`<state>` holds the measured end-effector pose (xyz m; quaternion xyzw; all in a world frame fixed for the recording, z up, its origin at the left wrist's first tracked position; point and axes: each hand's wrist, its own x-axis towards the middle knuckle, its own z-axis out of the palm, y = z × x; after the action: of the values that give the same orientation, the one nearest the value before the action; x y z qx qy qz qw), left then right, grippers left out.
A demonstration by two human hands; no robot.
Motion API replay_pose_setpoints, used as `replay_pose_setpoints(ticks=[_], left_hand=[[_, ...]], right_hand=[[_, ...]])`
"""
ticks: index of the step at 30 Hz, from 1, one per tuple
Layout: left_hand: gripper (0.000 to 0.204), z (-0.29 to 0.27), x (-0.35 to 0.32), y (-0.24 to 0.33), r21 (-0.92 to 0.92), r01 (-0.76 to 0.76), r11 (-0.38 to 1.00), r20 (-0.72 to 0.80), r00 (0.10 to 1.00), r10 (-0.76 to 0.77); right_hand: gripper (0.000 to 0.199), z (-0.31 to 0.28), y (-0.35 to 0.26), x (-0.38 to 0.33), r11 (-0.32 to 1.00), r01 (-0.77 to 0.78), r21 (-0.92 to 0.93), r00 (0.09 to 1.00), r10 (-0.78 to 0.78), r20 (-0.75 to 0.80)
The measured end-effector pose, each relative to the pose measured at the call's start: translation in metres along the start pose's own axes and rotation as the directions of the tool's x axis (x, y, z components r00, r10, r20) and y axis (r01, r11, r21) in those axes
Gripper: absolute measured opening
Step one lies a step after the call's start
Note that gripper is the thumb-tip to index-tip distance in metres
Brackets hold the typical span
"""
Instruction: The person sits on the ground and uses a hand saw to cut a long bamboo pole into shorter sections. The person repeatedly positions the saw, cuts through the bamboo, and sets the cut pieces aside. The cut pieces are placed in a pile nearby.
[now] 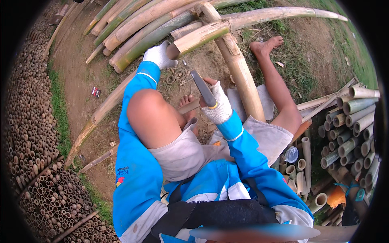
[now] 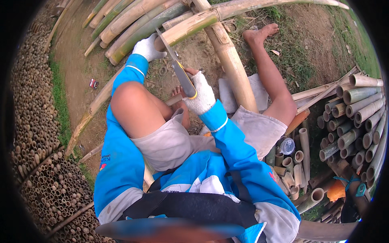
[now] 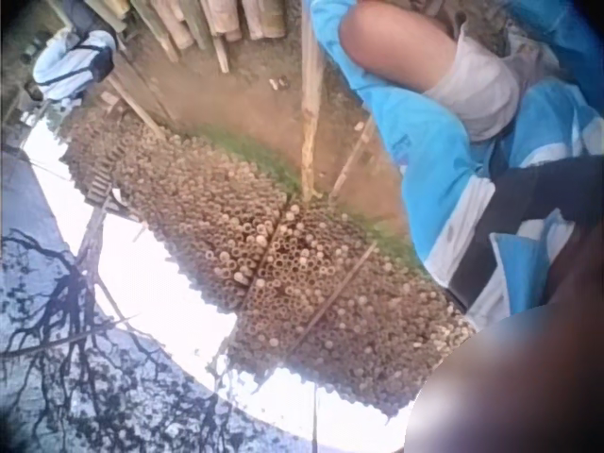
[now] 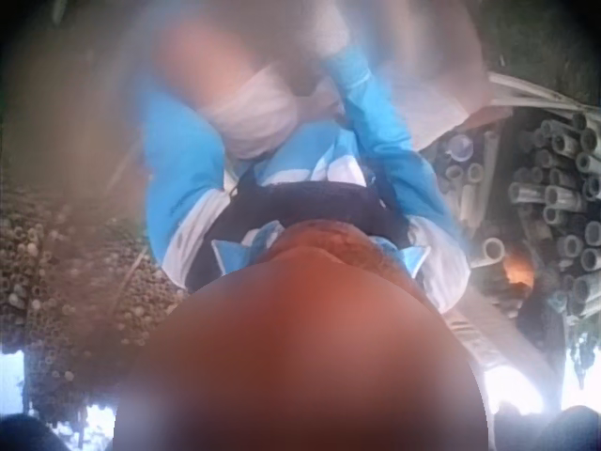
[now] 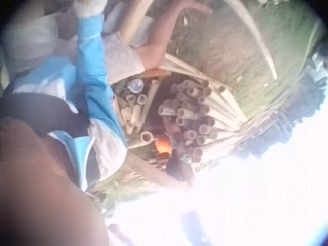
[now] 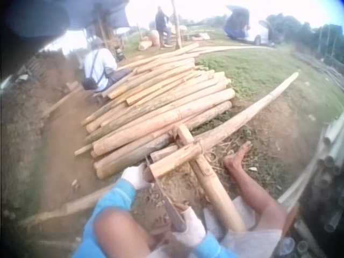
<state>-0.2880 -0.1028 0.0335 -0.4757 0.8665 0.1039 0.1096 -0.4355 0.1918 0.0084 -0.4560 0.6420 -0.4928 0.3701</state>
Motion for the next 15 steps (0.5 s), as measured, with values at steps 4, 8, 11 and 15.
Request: replay_pose_setpoints(ticks=[4, 8, 11, 15], left_hand=[[0.099, 0.001, 0.011, -0.004, -0.004, -0.006, 1.000, 0.042, 0.999, 0.006], [0.097, 0.001, 0.017, -0.006, -0.006, -0.001, 1.000, 0.064, 0.998, 0.002], [0.100, -0.002, 0.015, -0.006, -0.015, 0.001, 1.000, 0.067, 0.998, 0.000], [0.096, -0.005, 0.010, -0.002, -0.059, 0.001, 0.998, 0.051, 0.999, 0.002]], right_hand=[[0.070, -0.053, -0.011, -0.157, 0.933, -0.194, 0.302, 0.981, 0.183, 0.064], [0.070, -0.069, -0.032, -0.165, 0.996, 0.042, -0.078, 0.998, -0.045, -0.038], [0.067, -0.030, -0.027, -0.045, 0.998, 0.002, -0.062, 1.000, -0.003, -0.016], [0.063, 0.024, -0.007, 0.068, 0.968, 0.243, -0.064, 0.965, -0.248, -0.086]])
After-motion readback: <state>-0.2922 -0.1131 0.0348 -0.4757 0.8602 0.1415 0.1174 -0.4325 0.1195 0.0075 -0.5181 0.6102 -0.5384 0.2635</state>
